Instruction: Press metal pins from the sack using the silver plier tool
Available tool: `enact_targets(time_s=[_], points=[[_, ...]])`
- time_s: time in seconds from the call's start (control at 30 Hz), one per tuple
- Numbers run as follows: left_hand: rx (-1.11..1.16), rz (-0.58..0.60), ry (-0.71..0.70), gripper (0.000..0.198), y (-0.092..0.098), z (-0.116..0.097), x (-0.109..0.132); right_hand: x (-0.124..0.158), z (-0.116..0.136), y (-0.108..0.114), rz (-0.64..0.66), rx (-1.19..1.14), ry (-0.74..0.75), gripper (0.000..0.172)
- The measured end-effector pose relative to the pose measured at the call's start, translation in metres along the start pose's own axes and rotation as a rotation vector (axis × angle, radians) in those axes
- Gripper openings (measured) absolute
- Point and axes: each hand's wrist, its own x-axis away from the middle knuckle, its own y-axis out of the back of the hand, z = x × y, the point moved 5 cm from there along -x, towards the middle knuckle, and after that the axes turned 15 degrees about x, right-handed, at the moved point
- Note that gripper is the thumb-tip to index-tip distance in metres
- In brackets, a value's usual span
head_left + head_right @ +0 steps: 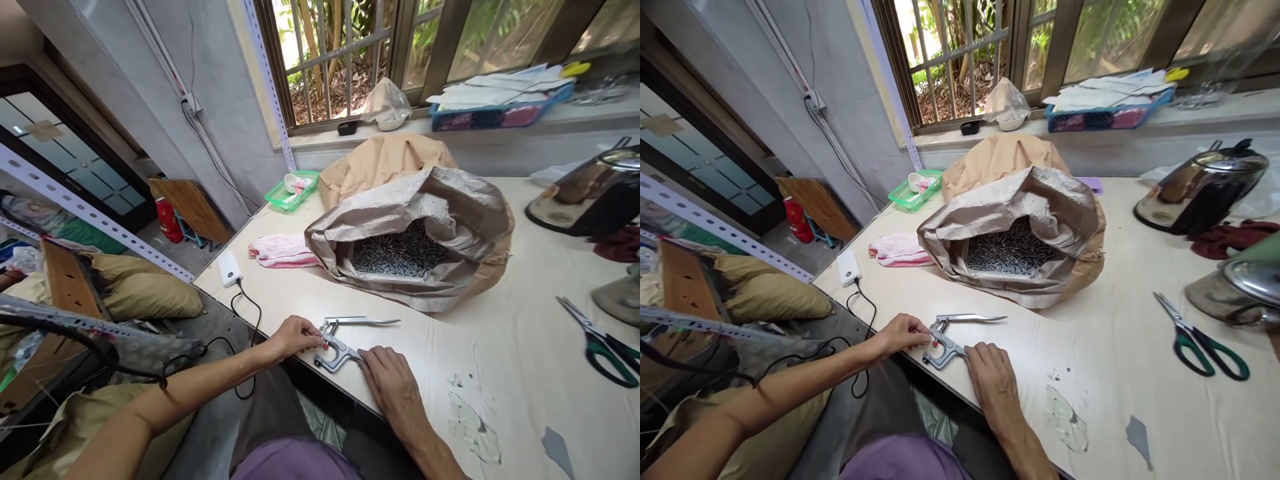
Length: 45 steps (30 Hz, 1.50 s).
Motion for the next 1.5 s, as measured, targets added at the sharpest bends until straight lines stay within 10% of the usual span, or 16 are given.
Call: enact_targets(time_s=[0.63, 1.27, 1.5], points=[[-0.132, -0.117, -0.140, 0.016, -0.006, 0.008, 0.007, 0.009, 0.009, 0.003, -0.009, 0.020, 0.048, 0.026], [-0.464, 0.188, -0.008, 0.015, -0.006, -0.004, -0.010, 0.004, 0.012, 0.003, 0.014, -0.061, 0.058, 0.024], [-0.322, 0.095, 0.040, 0.017, -0.007, 0.011, -0.002, 0.004, 0.010, -0.003, 0.079, 0.018, 0.020, 0.018]])
